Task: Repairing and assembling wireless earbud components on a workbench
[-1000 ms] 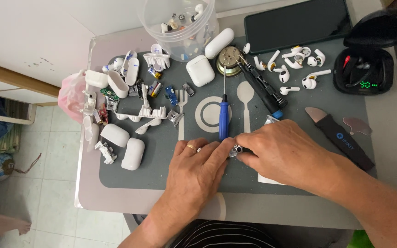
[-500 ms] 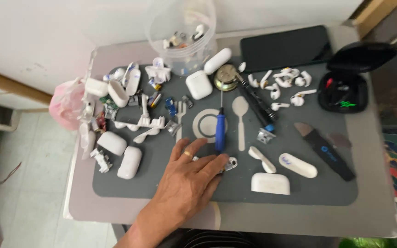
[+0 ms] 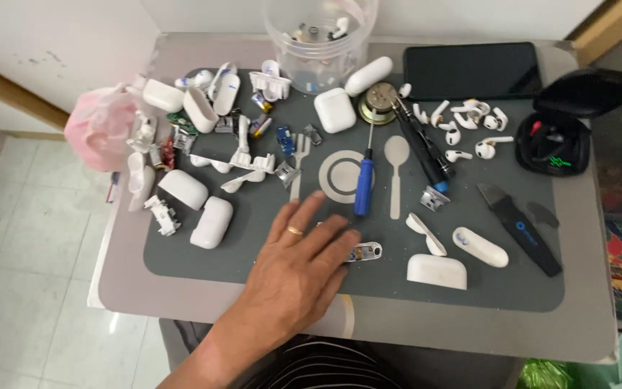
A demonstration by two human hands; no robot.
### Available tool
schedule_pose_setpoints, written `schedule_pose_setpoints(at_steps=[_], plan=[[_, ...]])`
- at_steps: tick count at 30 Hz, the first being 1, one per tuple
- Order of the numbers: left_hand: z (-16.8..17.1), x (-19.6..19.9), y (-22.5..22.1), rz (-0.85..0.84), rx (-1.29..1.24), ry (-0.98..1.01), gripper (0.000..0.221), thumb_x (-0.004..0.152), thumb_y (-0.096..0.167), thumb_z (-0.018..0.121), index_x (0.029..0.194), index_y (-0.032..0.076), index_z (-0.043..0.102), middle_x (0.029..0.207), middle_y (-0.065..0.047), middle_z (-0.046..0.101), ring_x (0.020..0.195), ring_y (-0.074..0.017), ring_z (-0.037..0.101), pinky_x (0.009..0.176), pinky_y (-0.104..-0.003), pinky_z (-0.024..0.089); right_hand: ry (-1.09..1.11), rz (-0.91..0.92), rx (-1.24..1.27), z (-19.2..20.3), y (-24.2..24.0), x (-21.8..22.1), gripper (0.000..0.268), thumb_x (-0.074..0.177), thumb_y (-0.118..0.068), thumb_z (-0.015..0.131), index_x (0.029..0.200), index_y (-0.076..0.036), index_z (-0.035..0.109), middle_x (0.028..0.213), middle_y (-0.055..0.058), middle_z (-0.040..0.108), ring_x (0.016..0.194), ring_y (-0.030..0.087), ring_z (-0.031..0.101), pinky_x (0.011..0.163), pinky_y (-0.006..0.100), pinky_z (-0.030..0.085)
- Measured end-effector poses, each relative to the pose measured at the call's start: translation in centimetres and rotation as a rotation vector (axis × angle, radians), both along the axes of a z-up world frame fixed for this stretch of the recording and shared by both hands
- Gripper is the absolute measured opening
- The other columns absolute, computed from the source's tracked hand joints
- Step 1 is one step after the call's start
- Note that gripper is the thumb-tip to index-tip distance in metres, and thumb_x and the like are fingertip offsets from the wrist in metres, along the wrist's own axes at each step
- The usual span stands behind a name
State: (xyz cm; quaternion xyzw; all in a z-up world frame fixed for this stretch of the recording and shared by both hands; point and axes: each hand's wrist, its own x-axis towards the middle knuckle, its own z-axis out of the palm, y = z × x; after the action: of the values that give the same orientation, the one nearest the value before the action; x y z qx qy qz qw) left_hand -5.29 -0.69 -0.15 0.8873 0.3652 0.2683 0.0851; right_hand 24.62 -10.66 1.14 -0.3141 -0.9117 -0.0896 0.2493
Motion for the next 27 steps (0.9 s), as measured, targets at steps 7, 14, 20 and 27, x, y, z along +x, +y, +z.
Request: schedule_pose_setpoints(at_steps=[7, 14, 20, 27], plan=[[-1.8, -0.6, -0.1, 0.050, 0.047, -0.034, 0.028, 0.093, 0.023, 0.078, 0.111, 0.007, 0.064, 0.129, -0.015, 0.056, 0.144, -0.0476, 0.038, 0.112, -0.068, 0.038, -0.029, 0.010, 0.136, -1.4, 2.6, -5.0, 0.030, 0.099, -0.029, 0.056, 0.116, -0.008, 0.067, 0.121, 0.018, 0.067, 0.113, 0.039, 0.067, 0.094, 0.052, 0.053], [-2.9, -0.9, -0.3, 0.003, 0.095, -0.122, 0.022, 0.088, 0.013, 0.082, 0.105, 0.009, 0.068, 0.134, -0.016, 0.057, 0.144, -0.0510, 0.037, 0.112, -0.069, 0.038, 0.009, -0.483, 0.105, -2.8, 4.5, -5.0, 0.008, 0.091, -0.019, 0.082, 0.097, -0.020, 0.078, 0.129, 0.010, 0.071, 0.130, 0.040, 0.061, 0.109, 0.053, 0.044], [-3.4, -1.3, -0.5, 0.022, 0.122, -0.190, 0.018, 0.089, 0.010, 0.081, 0.103, 0.009, 0.070, 0.129, -0.017, 0.059, 0.141, -0.0525, 0.041, 0.109, -0.071, 0.040, 0.158, -0.356, 0.147, -1.5, 4.1, -7.8, 0.004, 0.092, 0.000, 0.079, 0.093, 0.000, 0.076, 0.114, 0.018, 0.072, 0.113, 0.040, 0.064, 0.102, 0.051, 0.054], [-3.3, -1.4, -0.7, 0.014, 0.151, -0.213, 0.014, 0.090, 0.008, 0.078, 0.102, 0.007, 0.069, 0.127, -0.016, 0.060, 0.140, -0.0516, 0.042, 0.108, -0.068, 0.041, 0.319, -0.458, -0.114, -4.6, 3.8, -10.9, 0.034, 0.091, -0.006, 0.078, 0.123, -0.003, 0.071, 0.081, -0.002, 0.065, 0.059, 0.010, 0.051, 0.062, 0.028, 0.049]])
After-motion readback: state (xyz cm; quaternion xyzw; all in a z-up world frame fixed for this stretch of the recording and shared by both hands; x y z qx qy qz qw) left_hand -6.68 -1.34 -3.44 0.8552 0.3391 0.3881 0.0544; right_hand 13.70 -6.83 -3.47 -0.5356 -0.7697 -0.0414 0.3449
